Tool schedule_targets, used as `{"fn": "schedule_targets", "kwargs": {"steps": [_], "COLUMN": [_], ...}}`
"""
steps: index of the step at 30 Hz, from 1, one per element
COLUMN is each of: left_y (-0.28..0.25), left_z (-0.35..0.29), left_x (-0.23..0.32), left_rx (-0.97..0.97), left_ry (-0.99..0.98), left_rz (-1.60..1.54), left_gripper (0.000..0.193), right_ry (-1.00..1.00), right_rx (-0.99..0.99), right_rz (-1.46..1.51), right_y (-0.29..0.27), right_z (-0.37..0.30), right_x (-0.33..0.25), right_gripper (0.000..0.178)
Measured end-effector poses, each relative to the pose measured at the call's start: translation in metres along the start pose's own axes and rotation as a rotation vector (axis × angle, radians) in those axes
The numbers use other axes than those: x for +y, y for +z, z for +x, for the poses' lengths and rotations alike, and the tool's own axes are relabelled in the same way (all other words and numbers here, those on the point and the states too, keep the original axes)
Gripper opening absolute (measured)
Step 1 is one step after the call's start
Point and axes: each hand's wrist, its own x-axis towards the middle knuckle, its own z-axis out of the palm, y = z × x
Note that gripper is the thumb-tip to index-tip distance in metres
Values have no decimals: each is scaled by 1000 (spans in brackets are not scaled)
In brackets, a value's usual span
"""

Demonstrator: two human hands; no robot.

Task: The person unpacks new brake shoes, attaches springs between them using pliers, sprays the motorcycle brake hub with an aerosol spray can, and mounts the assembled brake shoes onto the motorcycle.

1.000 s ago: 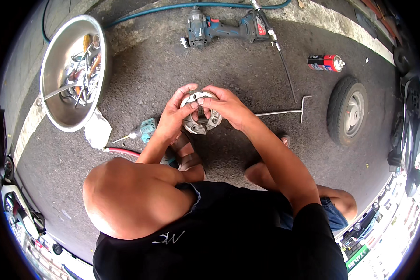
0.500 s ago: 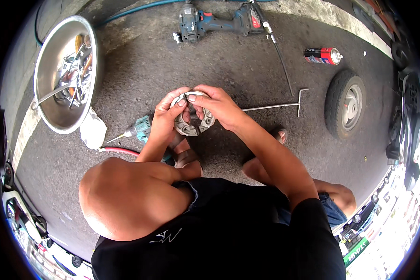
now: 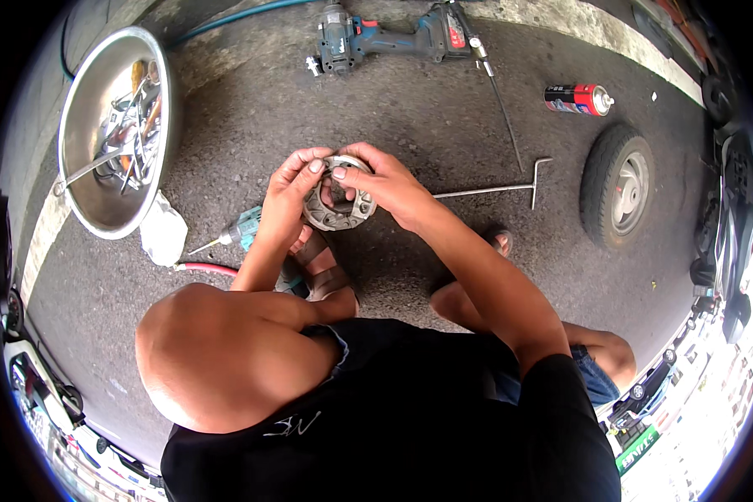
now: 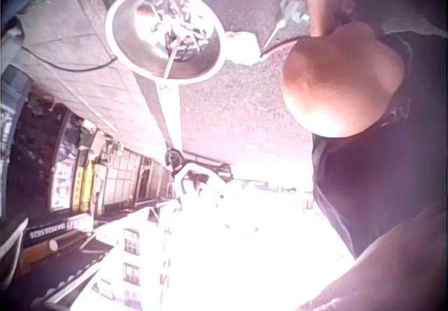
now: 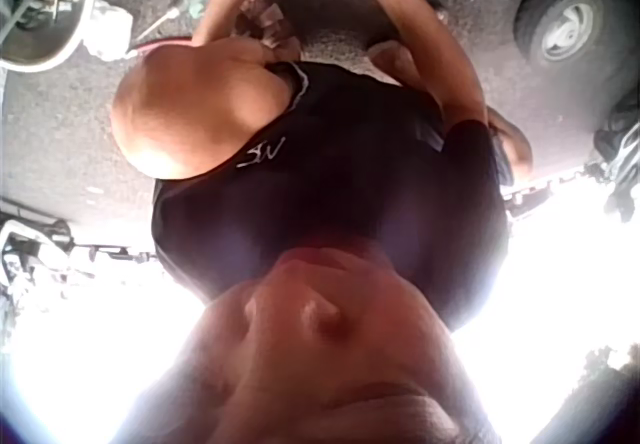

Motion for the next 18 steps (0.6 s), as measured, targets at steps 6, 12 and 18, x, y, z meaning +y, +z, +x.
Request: {"fn": "schedule_targets", "kwargs": {"steps": [6,12,18], "left_y": [-14,-25,-28], "left_z": [11,11,4], "left_x": [0,10,50], "left_rx": [166,147,-61], "left_ry": [40,90,14], "left_rz": [-276,-416,-93], "left_gripper": [28,27,42], "right_ry": [68,41,-234], "right_rx": [12,56,-129], "right_rz": [246,112,-482], "right_y": [4,2,-35], "right_z": [-6,3,16], "right_x": [24,19,-30], "right_gripper": [41,22,23]}}
